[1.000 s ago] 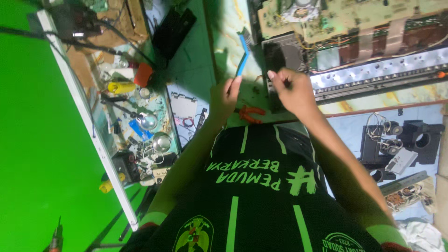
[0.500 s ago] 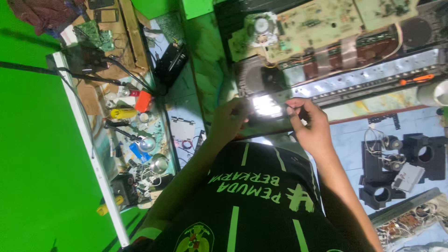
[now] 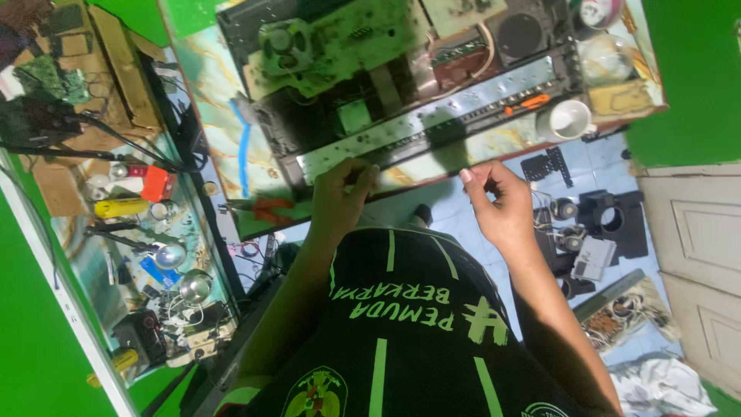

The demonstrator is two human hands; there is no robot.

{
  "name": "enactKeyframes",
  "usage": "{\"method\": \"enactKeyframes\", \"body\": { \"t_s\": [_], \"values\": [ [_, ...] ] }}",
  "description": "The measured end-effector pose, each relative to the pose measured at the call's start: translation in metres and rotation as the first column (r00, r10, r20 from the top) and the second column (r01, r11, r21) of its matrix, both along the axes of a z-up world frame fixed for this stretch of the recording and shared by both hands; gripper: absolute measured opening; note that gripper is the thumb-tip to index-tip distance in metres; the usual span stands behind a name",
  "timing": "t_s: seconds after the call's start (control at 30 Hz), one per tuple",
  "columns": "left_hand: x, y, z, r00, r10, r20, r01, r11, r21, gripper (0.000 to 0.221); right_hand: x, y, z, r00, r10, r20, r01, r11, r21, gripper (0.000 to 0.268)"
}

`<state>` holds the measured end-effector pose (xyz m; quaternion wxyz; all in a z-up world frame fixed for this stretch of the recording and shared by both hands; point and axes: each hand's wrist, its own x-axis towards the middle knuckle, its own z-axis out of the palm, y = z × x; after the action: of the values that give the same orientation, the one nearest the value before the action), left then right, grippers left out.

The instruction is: The person disassembles an electronic keyboard by removing the speakers and interior circuit boards using a screwdriver and by hand, then places the removed components into a small plastic bowl.

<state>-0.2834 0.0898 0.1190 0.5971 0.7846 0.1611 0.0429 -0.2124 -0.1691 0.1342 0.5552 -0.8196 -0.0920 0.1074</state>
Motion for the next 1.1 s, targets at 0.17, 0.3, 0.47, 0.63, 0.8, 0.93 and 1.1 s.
{"method": "enactKeyframes", "body": {
  "t_s": [0.17,0.3,0.47,0.63,0.8,0.93,1.1],
  "values": [
    [0.016,-0.035,0.003,0.999,-0.051,0.006,0.052,0.990,-0.132,0.011,0.015,-0.034,0.008,0.995,-0.071,0.066,0.066,0.995,0.070,0.013],
    [0.027,-0.048,0.004,0.996,-0.093,-0.009,0.093,0.995,-0.048,0.011,0.023,-0.052,0.005,0.991,-0.129,0.024,0.128,0.991,0.045,0.010],
    [0.057,-0.051,0.005,0.986,-0.167,0.013,0.168,0.981,-0.096,0.019,0.039,-0.063,-0.002,0.985,-0.169,0.023,0.170,0.985,-0.038,0.015],
    [0.088,-0.053,0.004,0.979,-0.176,-0.099,0.167,0.982,-0.089,0.017,0.060,-0.068,-0.003,0.979,-0.202,0.038,0.202,0.979,-0.002,0.013],
    [0.104,-0.052,0.002,0.950,-0.109,-0.292,0.082,0.991,-0.104,0.015,0.075,-0.065,-0.005,0.985,-0.172,0.020,0.172,0.985,-0.016,0.015],
    [0.113,-0.051,0.003,0.986,-0.130,-0.108,0.125,0.991,-0.051,0.016,0.093,-0.061,-0.013,0.988,-0.154,-0.001,0.154,0.988,0.015,0.011],
    [0.124,-0.060,0.006,0.996,-0.089,0.001,0.088,0.992,0.089,0.019,0.133,-0.069,-0.028,0.997,-0.070,-0.021,0.072,0.992,0.107,0.010]
  ]
}}
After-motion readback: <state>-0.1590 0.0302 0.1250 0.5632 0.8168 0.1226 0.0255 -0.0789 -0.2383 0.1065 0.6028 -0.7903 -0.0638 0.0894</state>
